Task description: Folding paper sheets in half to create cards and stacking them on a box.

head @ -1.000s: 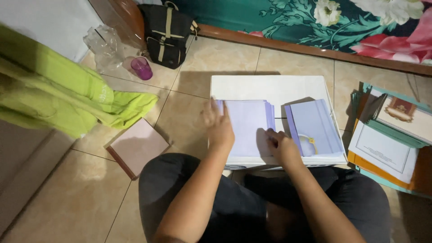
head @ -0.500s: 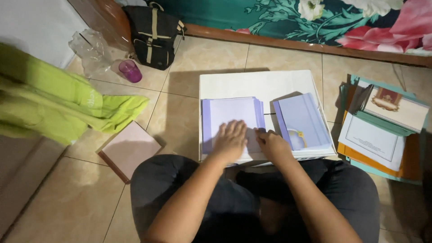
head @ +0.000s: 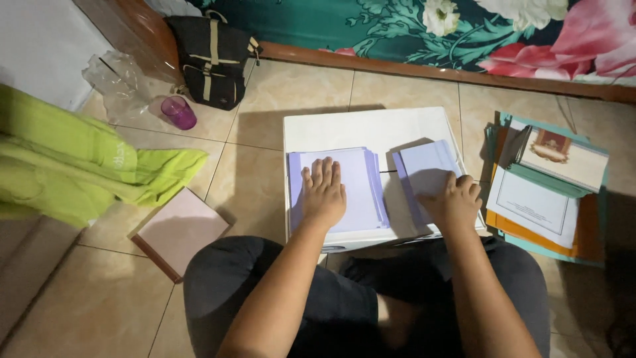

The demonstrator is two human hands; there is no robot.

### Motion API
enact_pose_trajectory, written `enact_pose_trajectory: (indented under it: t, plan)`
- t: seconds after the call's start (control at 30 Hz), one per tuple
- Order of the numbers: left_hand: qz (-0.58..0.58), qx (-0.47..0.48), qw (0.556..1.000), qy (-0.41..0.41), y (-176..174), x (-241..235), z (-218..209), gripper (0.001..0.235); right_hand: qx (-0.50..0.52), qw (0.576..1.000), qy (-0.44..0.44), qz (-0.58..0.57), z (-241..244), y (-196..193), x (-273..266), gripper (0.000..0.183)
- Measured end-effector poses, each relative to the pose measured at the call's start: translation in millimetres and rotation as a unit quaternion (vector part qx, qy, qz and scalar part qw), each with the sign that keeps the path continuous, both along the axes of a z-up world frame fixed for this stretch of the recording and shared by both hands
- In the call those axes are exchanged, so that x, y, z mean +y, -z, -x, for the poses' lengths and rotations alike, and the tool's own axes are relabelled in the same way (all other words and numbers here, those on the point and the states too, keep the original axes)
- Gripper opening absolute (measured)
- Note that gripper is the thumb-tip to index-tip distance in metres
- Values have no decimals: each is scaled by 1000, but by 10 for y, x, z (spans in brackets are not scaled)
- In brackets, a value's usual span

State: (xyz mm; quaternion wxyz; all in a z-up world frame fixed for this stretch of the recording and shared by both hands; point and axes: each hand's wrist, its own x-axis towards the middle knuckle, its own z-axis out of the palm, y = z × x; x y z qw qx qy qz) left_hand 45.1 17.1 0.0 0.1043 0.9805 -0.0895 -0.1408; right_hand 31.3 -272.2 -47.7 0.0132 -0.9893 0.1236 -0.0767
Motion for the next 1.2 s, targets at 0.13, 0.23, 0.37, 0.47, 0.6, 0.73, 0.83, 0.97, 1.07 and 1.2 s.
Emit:
enact_pose_trajectory:
  t: [0.13, 0.23, 0.37, 0.47, 0.6, 0.73, 0.83, 0.97, 1.07, 1.2]
  plan:
    - [-3, -1, 1000, -1, 93, 1, 16, 59, -2, 1000, 7, -7, -12, 35, 36, 99]
    - [-5, -11, 1000, 0, 89, 5, -20, 59, 2, 1000, 7, -11, -80, -9, 40, 101]
    - [136, -169, 976, 10, 400, -74, -38, 47, -69, 972, -41, -220, 33, -395, 244, 53]
    - [406, -149, 901, -29, 385, -180, 57, 57, -94, 892, -72, -437, 155, -625, 513, 51]
    - [611, 21, 786, -98, 333, -230, 128, 42, -74, 796, -104, -592, 199, -567, 828, 49]
    - [620, 45, 775, -114, 200, -238, 209, 47, -84, 852, -81, -510, 262, -373, 918, 58]
    - [603, 68, 786, -119, 308, -215, 149, 45, -97, 914, -141, -367, 343, -421, 968, 35]
    - [569, 36, 803, -171, 239, -60, 76, 25, 30, 852, -121, -509, 377, -580, 1018, 45]
    - [529, 27, 818, -222, 109, 156, 32, 27, -27, 854, -121, -505, 381, -554, 1012, 48]
    - [316, 4, 909, -271, -147, 519, 69, 22, -61, 883, -87, -457, 403, -634, 1095, 57]
